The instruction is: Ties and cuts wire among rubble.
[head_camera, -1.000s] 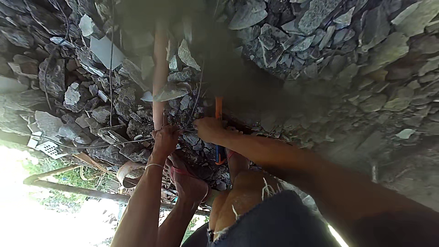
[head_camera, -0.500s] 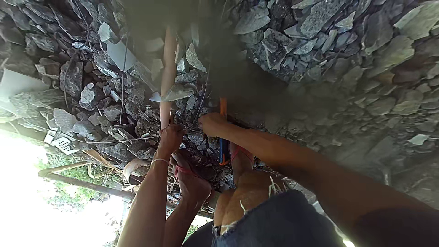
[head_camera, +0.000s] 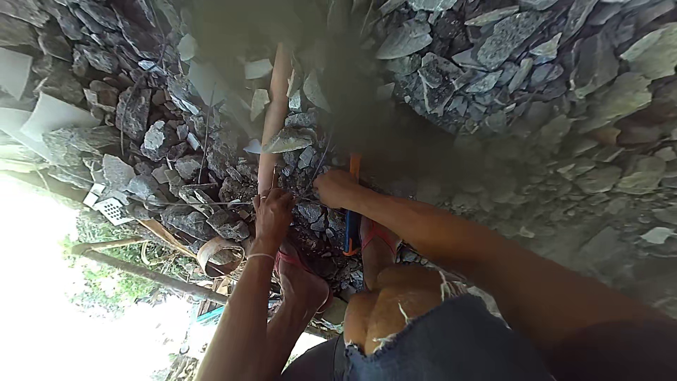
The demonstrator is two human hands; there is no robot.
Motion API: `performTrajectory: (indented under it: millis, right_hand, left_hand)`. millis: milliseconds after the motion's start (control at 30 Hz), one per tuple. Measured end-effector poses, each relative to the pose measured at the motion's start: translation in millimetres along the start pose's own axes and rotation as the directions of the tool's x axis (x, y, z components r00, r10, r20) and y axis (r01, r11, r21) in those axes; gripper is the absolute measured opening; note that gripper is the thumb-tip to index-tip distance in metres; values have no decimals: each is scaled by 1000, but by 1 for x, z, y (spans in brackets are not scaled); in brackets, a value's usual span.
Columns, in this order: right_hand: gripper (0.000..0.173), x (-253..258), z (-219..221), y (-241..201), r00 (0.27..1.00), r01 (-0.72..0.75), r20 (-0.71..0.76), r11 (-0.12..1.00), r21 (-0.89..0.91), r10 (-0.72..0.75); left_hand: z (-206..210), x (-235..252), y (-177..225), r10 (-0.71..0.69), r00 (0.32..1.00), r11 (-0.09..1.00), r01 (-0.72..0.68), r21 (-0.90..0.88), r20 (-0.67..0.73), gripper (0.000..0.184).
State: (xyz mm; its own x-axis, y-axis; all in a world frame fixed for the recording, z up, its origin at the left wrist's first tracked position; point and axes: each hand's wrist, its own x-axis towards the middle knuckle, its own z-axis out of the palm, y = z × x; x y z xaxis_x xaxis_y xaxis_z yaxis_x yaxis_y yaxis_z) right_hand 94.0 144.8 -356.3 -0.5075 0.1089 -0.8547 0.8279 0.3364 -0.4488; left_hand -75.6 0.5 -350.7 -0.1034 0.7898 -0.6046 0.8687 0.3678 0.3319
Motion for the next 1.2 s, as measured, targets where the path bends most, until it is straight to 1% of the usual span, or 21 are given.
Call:
performTrajectory:
  millis: [33,67,133,233,300,367,467,567,667,800,933,1067,1133,1200]
  right_hand:
    - [23,0,-1,0,1000,2,3,1000,-15,-2]
    - [23,1,-4,-1,1000,9,7,1000,-29,-9]
    - [23,3,-7,-2,999,38,12,997,-61,-38]
    - [21,6,-17,-9,997,80,17,989,-126,-78]
    - [22,7,-22,-16,994,104,39,977,-185,-99]
    - [22,11,-25,-18,992,124,51,970,-210,-116]
    - [22,15,-27,-23,989,144,77,954,-263,-128]
    - [23,14,-31,-31,988,145,92,935,-324,-122]
    - [23,9,-35,-36,987,153,107,926,-345,-123]
    - [21,10,-34,-34,988,147,99,930,-336,-120]
    - [20,15,-39,-37,987,139,119,942,-305,-107]
    - [17,11,-48,-49,981,167,155,907,-387,-114]
    - [17,2,-42,-50,981,180,146,897,-404,-131]
    - [17,-7,-24,-41,987,160,92,916,-369,-135]
  left_hand:
    - [5,-10,4,15,995,1000,-14,13,-100,18]
    - [9,-17,9,2,987,1000,0,15,-163,17]
    - [15,-29,22,-83,977,997,81,-15,-194,16]
    - [27,-37,51,-172,960,985,168,-39,-222,17]
    - [42,-40,66,-260,917,965,241,-100,-302,18]
    - [55,-38,73,-326,861,945,278,-174,-390,16]
    - [65,-39,79,-380,814,922,296,-250,-439,14]
    - [67,-39,79,-394,806,915,298,-273,-441,15]
    - [67,-40,79,-387,809,918,297,-262,-442,14]
    - [66,-40,77,-370,820,927,298,-227,-437,15]
    - [69,-39,76,-337,825,941,271,-205,-454,15]
    - [68,-35,78,-344,821,937,266,-228,-455,15]
    - [64,-33,79,-349,829,934,273,-229,-437,14]
    - [61,-31,78,-346,837,936,276,-221,-423,15]
